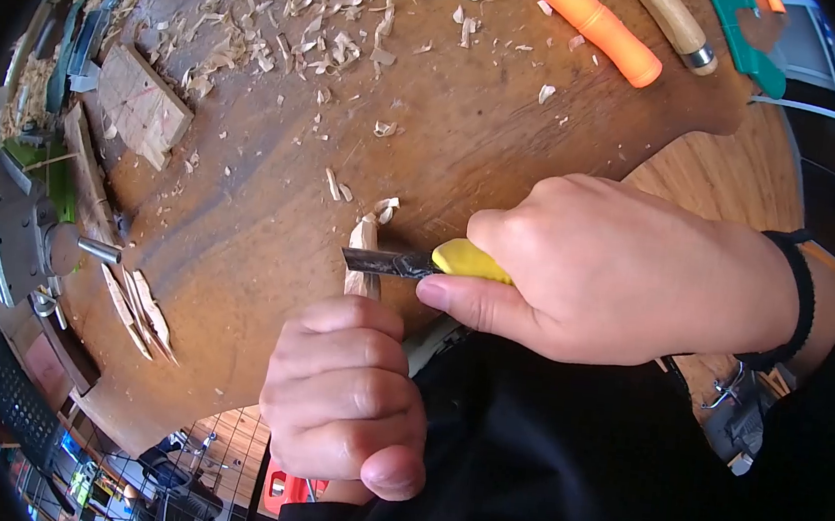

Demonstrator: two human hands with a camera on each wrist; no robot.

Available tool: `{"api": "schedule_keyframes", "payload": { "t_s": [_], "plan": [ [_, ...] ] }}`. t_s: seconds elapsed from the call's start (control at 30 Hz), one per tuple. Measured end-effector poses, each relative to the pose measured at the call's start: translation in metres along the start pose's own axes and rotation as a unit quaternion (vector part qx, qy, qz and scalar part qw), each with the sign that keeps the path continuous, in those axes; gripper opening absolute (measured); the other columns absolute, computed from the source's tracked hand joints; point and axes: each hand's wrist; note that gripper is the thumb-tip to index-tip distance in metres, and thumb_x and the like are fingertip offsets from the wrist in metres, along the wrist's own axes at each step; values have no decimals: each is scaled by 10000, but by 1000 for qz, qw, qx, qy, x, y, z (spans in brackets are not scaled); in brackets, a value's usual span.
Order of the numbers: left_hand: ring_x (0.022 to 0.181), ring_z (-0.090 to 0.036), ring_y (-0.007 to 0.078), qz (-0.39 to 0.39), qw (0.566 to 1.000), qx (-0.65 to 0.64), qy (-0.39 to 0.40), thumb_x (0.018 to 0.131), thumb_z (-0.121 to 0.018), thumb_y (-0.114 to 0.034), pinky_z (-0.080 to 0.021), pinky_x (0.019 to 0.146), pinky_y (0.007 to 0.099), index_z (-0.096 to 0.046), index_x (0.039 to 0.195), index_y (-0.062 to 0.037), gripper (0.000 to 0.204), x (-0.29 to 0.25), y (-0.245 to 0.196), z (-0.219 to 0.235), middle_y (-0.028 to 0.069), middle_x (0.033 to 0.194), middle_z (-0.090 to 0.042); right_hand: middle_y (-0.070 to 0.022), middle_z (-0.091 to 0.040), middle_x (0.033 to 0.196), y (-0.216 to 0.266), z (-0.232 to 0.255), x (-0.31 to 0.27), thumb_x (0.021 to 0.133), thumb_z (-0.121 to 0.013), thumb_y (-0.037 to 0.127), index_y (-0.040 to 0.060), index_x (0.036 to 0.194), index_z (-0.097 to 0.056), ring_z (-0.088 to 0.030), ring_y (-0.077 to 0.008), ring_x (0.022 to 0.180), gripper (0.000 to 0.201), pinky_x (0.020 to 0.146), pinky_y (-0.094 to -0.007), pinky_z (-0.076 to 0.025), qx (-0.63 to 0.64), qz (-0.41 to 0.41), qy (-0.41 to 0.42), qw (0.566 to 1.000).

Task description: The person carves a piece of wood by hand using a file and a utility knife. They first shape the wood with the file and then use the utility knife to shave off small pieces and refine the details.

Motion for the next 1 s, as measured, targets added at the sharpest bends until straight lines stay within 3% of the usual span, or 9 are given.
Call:
{"api": "schedule_keyframes", "payload": {
  "t_s": [0.2, 0.5, 0.57, 0.67, 1.0],
  "plan": [
    [468, -406, 179, 35, 999, -12, 33, 746, -806, -51, -281, 455, 318, -464, 595, -74, 374, 7, -3, 2, 9, 567, -380, -206, -544, 553, 3, 4, 10, 998, -658, 389, -4, 771, -560, -564, -442, 512, 464, 505, -508, -449, -75, -28, 8, 997],
    [462, -402, 176, 46, 998, -2, 51, 724, -807, -50, -262, 453, 318, -460, 589, -83, 374, 9, -4, 1, 4, 564, -383, -204, -529, 536, -4, -7, 18, 1006, -638, 414, -6, 752, -555, -565, -443, 500, 498, 491, -492, -460, -117, 43, -112, 986],
    [462, -401, 176, 40, 998, 2, 50, 722, -806, -50, -261, 455, 320, -458, 585, -83, 375, 8, -3, 0, 4, 564, -382, -197, -523, 524, -6, -2, 18, 1010, -632, 427, 2, 759, -560, -559, -438, 487, 498, 476, -484, -450, -47, 26, -29, 998],
    [461, -400, 175, 42, 998, 8, 51, 718, -804, -48, -261, 457, 322, -455, 578, -85, 377, 5, -5, -1, 4, 564, -383, -194, -524, 520, -2, 6, 10, 1011, -630, 436, 11, 761, -564, -552, -430, 475, 498, 471, -477, -447, -26, 20, 24, 999],
    [469, -405, 176, 54, 997, -3, 58, 698, -812, -53, -267, 459, 323, -454, 571, -87, 381, 9, -5, 1, 7, 565, -383, -188, -526, 521, 2, 5, 9, 979, -677, 422, 5, 776, -590, -561, -415, 489, 472, 484, -484, -455, -89, 24, -14, 996]
  ]
}}
Point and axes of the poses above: each hand's wrist, its own x-axis towards the middle knuckle, its own z-axis out of the back of the hand, y = z × x
